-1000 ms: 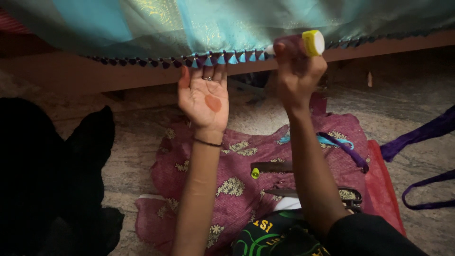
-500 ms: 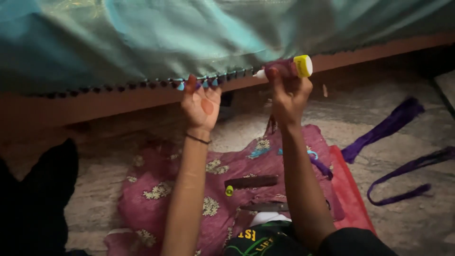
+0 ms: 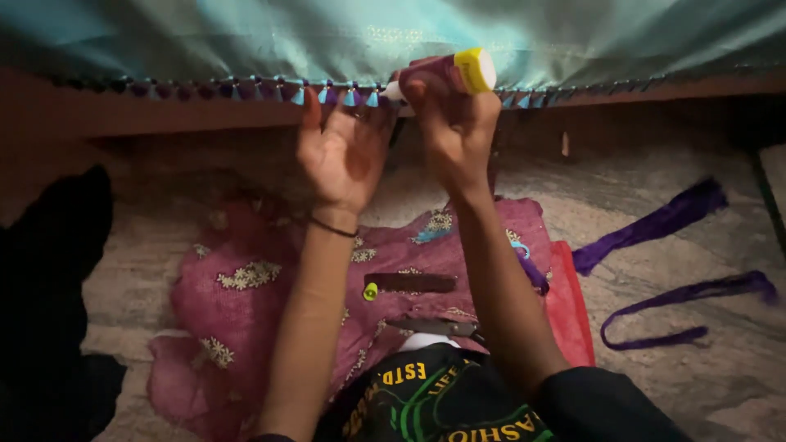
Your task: Applying glue to decorative tassels on a piece of fabric while sitting on the floor.
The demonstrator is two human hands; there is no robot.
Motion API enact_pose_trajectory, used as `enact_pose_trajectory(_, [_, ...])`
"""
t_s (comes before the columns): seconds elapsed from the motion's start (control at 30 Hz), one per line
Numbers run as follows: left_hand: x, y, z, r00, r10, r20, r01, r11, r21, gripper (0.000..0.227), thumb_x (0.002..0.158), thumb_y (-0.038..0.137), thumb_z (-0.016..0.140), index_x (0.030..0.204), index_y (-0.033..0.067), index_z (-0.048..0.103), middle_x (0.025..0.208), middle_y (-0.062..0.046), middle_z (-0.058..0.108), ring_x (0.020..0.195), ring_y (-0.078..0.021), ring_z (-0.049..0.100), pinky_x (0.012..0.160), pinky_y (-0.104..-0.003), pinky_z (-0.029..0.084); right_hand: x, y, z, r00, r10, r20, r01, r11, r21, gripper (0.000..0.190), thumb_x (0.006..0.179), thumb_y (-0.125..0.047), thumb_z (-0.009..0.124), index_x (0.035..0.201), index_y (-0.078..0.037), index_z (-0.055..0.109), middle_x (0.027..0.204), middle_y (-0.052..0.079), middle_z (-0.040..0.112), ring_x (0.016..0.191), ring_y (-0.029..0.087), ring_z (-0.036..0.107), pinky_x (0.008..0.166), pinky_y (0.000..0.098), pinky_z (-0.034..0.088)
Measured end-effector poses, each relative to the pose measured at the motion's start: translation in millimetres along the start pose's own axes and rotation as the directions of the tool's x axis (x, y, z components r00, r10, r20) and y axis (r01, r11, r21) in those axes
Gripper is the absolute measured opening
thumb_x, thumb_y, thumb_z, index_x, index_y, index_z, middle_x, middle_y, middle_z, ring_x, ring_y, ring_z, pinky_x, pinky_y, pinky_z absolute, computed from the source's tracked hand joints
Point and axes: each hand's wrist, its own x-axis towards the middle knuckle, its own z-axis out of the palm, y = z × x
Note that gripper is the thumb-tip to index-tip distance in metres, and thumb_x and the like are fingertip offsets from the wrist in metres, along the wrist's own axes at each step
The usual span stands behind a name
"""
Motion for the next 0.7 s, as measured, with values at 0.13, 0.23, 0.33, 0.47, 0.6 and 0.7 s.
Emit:
enact_pose_trajectory(0.13, [2.3,0.9,7.1,1.000,0.006,0.000,-0.006,0.997,0.083,0.067,0.103,0.056,0.061,0.140,0.0003,0.054,0.134,-0.015,0.066,0.132,-0.0296,0.060,0.123,-0.041,0.041,5.9,-0.9,4.0,0.998,-0.056,-0.042,0.056,0.998,0.002,0.013,0.107,-0.005,0.071,0.115,0.004,0.066,0.108,0.007,0.073,0.101,0.013,0.068,0.088,0.0248,0.055])
enact_pose_trajectory(0.23, [3.1,0.3,2.6,0.999,0.033,-0.018,-0.030,0.992,0.123,0.067,0.103,0.056,0.062,0.136,-0.0009,0.054,0.133,-0.016,0.066,0.132,-0.0309,0.060,0.128,-0.046,0.041,8.3,-4.4,5.6,0.998,-0.042,-0.042,0.040,0.999,-0.031,0.011,0.104,-0.003,0.072,0.112,0.005,0.069,0.105,0.006,0.073,0.098,0.013,0.068,0.088,0.0273,0.056])
enact_pose_trajectory(0.33, [4.8,-0.6,10.4,1.000,0.022,-0.009,-0.020,0.990,0.138,0.067,0.098,0.057,0.063,0.133,0.0001,0.056,0.131,-0.017,0.066,0.129,-0.0297,0.060,0.123,-0.044,0.041,7.9,-2.0,1.2,0.997,-0.073,-0.008,0.072,0.992,-0.103,0.009,0.106,-0.002,0.071,0.112,0.005,0.072,0.104,0.007,0.073,0.095,0.013,0.068,0.086,0.0274,0.056])
enact_pose_trajectory(0.47, [1.4,-1.2,-6.9,0.998,0.052,-0.044,-0.043,0.980,0.193,0.061,0.099,0.056,0.064,0.125,0.0018,0.054,0.125,-0.018,0.068,0.124,-0.0304,0.063,0.119,-0.044,0.046,10.7,-8.5,4.8,0.991,-0.135,0.021,0.136,0.975,-0.177,0.010,0.104,-0.002,0.073,0.112,0.004,0.072,0.100,0.007,0.075,0.090,0.013,0.070,0.079,0.0263,0.055])
enact_pose_trajectory(0.6, [1.3,-1.0,-0.2,0.983,0.101,-0.151,-0.052,0.952,0.303,0.067,0.101,0.055,0.064,0.133,-0.0029,0.054,0.104,-0.012,0.062,0.097,-0.0242,0.062,0.097,-0.037,0.051,10.8,-5.9,0.0,0.961,-0.272,0.054,0.268,0.865,-0.424,0.009,0.102,-0.005,0.074,0.109,0.001,0.074,0.096,0.006,0.077,0.086,0.011,0.074,0.076,0.0256,0.058])
enact_pose_trajectory(0.7, [1.2,2.7,11.7,0.996,0.043,-0.079,-0.025,0.975,0.220,0.068,0.095,0.056,0.066,0.131,0.0010,0.049,0.113,-0.014,0.069,0.103,-0.0247,0.070,0.102,-0.034,0.055,7.0,1.2,-5.9,0.983,-0.171,-0.061,0.154,0.964,-0.218,0.011,0.105,-0.006,0.072,0.111,0.002,0.071,0.099,0.006,0.076,0.088,0.012,0.073,0.078,0.0265,0.057])
